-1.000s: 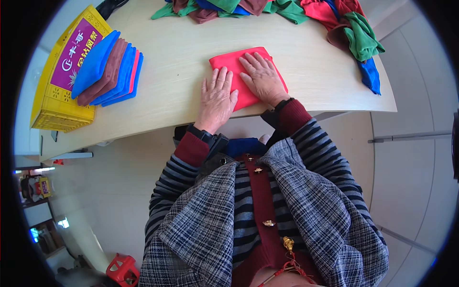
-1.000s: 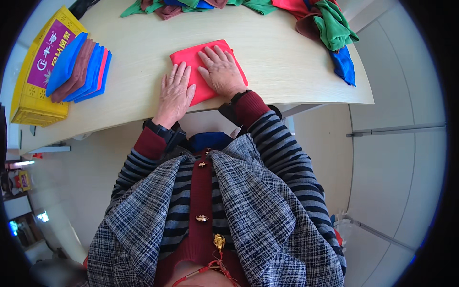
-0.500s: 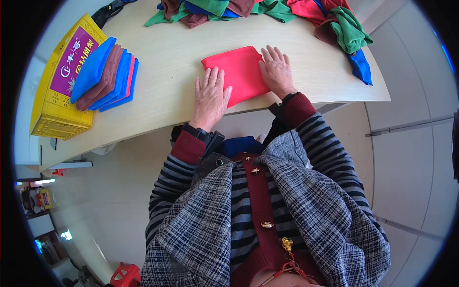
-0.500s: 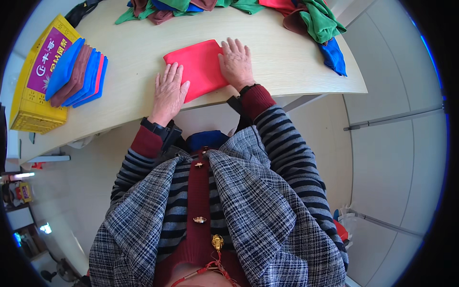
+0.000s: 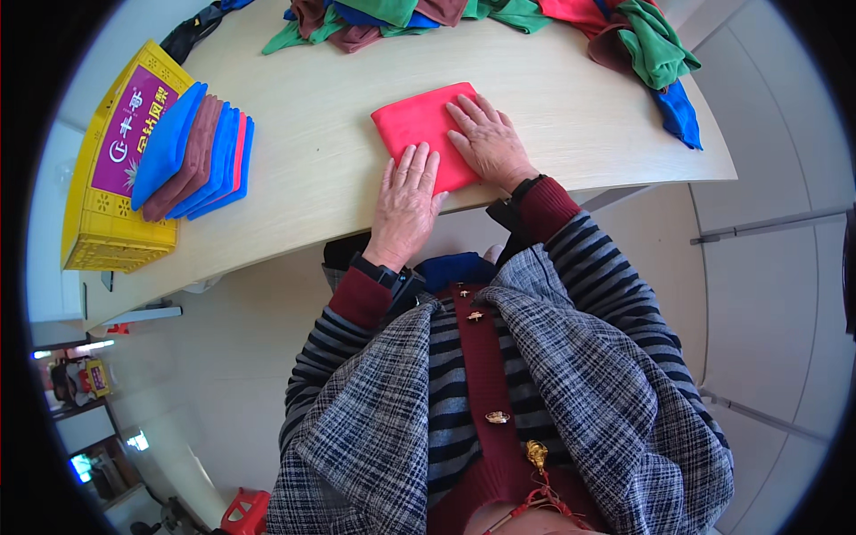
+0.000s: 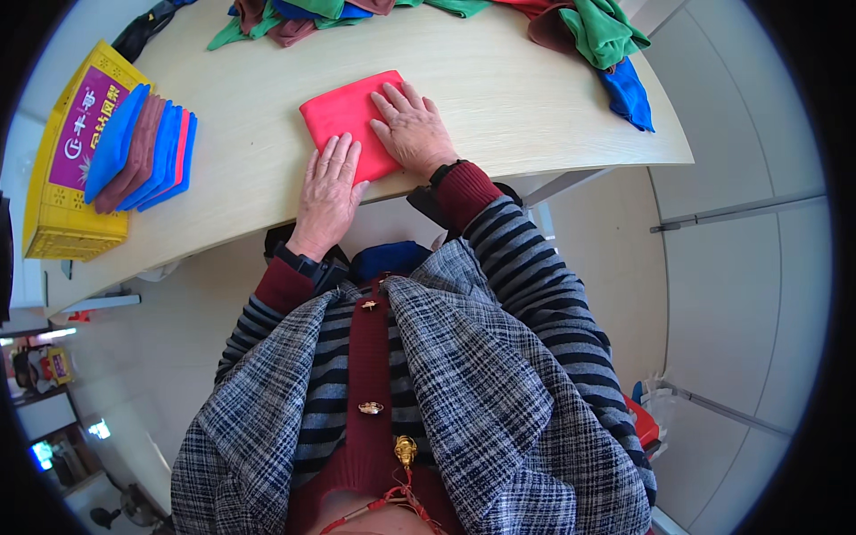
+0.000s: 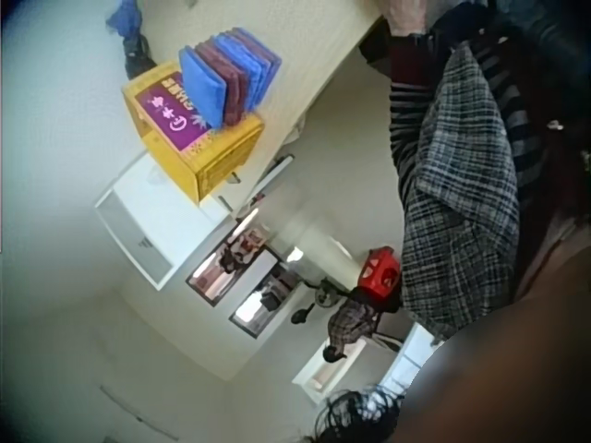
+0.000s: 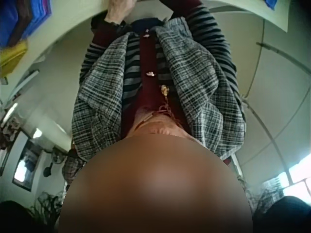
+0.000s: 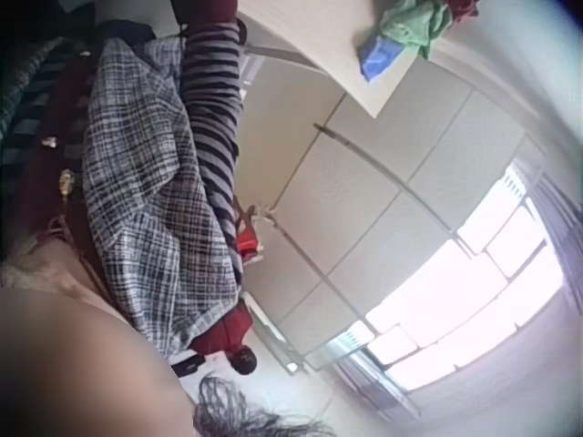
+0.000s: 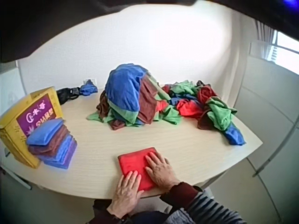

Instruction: Folding various colored fabrics into square shapes on a work table.

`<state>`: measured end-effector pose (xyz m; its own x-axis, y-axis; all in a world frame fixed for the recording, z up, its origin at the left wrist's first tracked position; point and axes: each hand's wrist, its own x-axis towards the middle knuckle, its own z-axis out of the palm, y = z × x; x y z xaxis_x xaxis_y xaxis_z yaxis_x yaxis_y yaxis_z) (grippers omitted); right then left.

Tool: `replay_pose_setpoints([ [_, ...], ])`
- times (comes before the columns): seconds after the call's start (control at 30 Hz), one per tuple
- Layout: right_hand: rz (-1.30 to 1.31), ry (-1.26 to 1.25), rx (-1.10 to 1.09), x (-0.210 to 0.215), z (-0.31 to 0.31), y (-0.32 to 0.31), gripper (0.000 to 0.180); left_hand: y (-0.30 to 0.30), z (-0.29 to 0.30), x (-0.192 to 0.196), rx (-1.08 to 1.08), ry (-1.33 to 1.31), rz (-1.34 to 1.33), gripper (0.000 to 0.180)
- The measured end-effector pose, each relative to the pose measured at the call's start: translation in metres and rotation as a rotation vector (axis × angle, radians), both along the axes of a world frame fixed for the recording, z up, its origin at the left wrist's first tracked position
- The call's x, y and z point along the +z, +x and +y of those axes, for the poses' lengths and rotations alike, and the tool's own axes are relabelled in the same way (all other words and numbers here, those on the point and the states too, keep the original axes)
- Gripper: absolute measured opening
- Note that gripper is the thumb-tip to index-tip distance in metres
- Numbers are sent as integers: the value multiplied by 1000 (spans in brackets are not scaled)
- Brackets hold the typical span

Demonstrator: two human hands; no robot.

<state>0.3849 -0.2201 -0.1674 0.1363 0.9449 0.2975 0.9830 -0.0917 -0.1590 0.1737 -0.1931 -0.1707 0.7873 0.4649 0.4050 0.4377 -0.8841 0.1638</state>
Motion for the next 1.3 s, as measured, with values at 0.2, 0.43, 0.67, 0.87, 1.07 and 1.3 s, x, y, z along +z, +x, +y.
replay_pose_setpoints([
  [0.2,78,-23,-46,0,-9,-4,58,-9,4,-1,-22,-6,-11,61],
  [0.43,58,0,-103,-1,-30,-34,58,-36,-2,7,-25,-89,5,57],
  [0.67,-41,-4,-50,20,-29,-53,58,-33,4,14,20,-116,12,53],
  [0.87,134,61,170,4,-10,-81,60,-12,19,-10,118,-19,-24,53],
  [1.07,9,51,84,-6,-9,-51,60,-10,15,-6,144,-109,-6,55],
  [1.3,-8,5,-3,-1,-11,-24,59,-10,13,-3,169,-92,17,57],
])
